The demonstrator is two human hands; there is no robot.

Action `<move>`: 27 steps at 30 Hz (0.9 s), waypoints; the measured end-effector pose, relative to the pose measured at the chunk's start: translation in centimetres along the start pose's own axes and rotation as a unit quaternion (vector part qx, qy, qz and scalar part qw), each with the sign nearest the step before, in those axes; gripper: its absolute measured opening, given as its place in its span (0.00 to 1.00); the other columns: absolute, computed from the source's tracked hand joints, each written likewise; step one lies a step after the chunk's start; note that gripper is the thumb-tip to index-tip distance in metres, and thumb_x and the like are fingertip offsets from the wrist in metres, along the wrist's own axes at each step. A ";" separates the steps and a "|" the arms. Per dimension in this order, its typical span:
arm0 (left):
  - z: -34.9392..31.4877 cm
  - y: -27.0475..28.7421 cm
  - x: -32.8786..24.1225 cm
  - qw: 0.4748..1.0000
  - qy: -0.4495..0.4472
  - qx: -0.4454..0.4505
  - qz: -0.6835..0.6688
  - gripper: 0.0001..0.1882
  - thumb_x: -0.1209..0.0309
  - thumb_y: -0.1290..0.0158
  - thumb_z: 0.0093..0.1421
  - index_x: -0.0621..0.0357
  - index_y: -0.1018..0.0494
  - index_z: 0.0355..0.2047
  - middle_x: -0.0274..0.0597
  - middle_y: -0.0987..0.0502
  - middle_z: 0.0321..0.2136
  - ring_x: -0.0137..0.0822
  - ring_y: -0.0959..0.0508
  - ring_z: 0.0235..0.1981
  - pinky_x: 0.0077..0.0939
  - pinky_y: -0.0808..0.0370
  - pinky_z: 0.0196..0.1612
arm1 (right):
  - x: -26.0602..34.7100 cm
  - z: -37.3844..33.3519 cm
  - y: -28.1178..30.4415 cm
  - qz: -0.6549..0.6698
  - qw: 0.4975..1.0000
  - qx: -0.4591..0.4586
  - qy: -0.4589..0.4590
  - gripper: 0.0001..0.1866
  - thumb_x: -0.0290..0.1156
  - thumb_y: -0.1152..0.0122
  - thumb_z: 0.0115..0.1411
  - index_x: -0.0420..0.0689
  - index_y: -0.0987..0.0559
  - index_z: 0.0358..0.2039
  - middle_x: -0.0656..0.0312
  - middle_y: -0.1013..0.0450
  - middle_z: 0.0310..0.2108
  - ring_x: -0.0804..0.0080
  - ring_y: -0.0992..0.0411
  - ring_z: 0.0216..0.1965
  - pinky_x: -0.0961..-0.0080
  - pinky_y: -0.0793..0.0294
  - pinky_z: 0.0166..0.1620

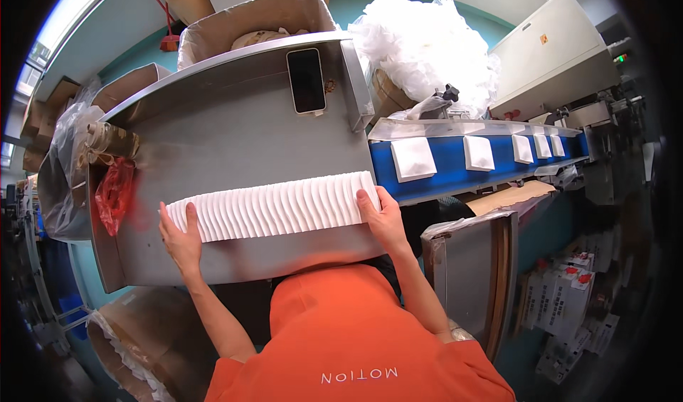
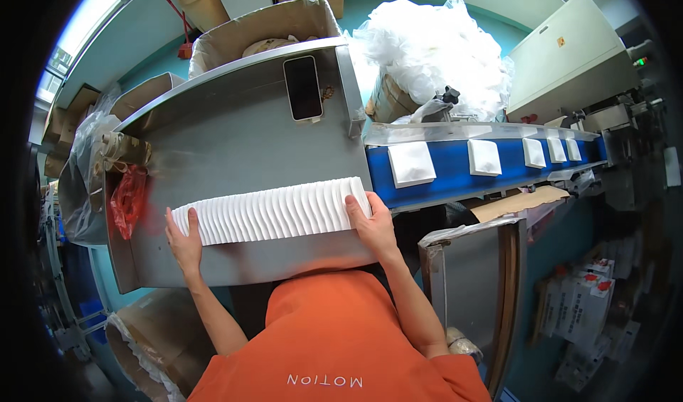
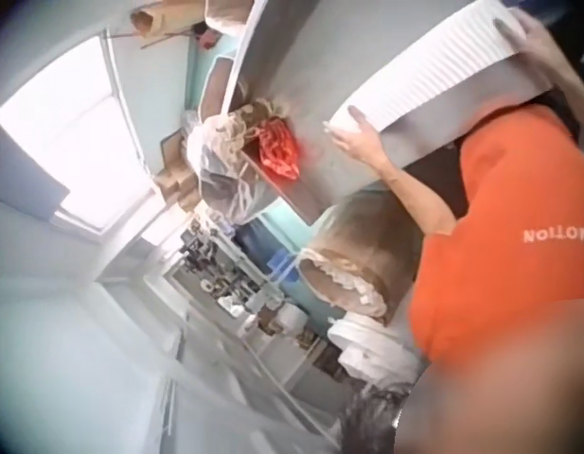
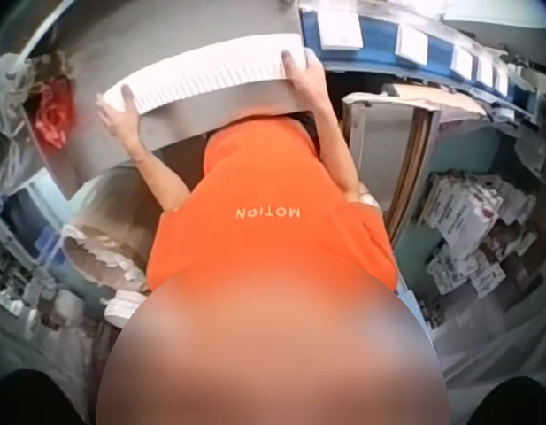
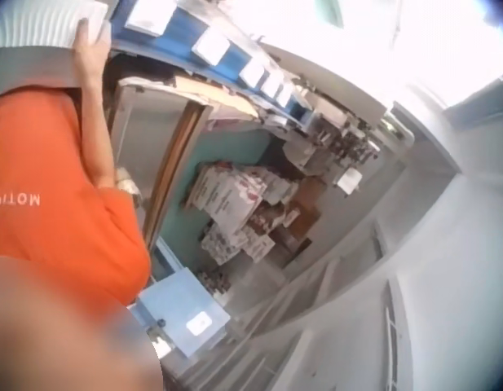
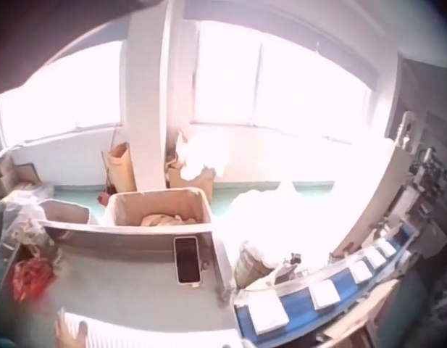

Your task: Organizing and placing stacks of folded paper filters onto a conveyor belt system.

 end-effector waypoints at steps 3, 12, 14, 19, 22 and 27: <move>-0.2 0.0 -0.3 1.000 -0.002 -0.004 0.000 0.41 0.41 0.51 0.61 0.56 0.44 0.65 0.62 0.37 0.57 0.60 0.34 0.58 0.48 0.35 0.58 | -2.3 0.0 0.1 0.303 0.934 0.045 -0.182 0.21 0.41 0.46 0.66 0.41 0.27 0.54 0.62 0.26 0.47 0.77 0.28 0.46 0.78 0.30 0.49; -0.1 -0.4 -1.3 1.000 -0.006 0.006 0.010 0.41 0.42 0.51 0.61 0.57 0.44 0.65 0.62 0.36 0.57 0.60 0.34 0.58 0.47 0.35 0.58 | -5.7 1.1 3.2 0.261 0.956 -0.038 -0.130 0.22 0.44 0.48 0.68 0.38 0.30 0.52 0.61 0.27 0.43 0.77 0.28 0.40 0.79 0.28 0.44; -0.1 -0.5 -1.0 1.000 -0.012 0.001 0.009 0.41 0.42 0.51 0.61 0.57 0.45 0.65 0.62 0.37 0.58 0.59 0.35 0.59 0.47 0.36 0.59 | -1.0 0.2 0.5 0.008 1.000 -0.016 0.002 0.21 0.45 0.47 0.67 0.38 0.27 0.48 0.65 0.26 0.39 0.81 0.31 0.40 0.83 0.32 0.47; -0.2 -0.2 -1.0 1.000 0.003 -0.003 -0.005 0.41 0.42 0.51 0.62 0.58 0.44 0.65 0.62 0.38 0.58 0.60 0.35 0.59 0.47 0.36 0.59 | -3.2 0.4 -0.5 0.283 0.949 0.066 -0.122 0.16 0.37 0.48 0.67 0.39 0.24 0.47 0.65 0.24 0.42 0.80 0.29 0.43 0.81 0.29 0.44; -0.2 -0.8 -0.8 1.000 -0.009 -0.004 0.003 0.40 0.43 0.51 0.62 0.58 0.44 0.64 0.61 0.37 0.58 0.60 0.35 0.59 0.47 0.36 0.59 | -5.3 -0.7 1.6 0.296 0.923 0.065 -0.235 0.18 0.28 0.45 0.63 0.37 0.29 0.52 0.61 0.27 0.48 0.72 0.26 0.46 0.72 0.24 0.46; -0.7 -0.5 -1.4 1.000 -0.007 -0.003 -0.007 0.40 0.42 0.52 0.62 0.57 0.45 0.65 0.61 0.38 0.58 0.60 0.35 0.59 0.47 0.36 0.59 | -5.7 1.1 3.0 0.251 0.958 -0.069 -0.123 0.20 0.40 0.45 0.67 0.37 0.30 0.51 0.60 0.27 0.44 0.73 0.26 0.41 0.77 0.25 0.44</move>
Point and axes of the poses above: each hand's wrist, its own z-axis towards the middle knuckle, its own y-axis out of the back of the hand, x = y × z, the point moved 4 cm from there along z, towards the middle knuckle
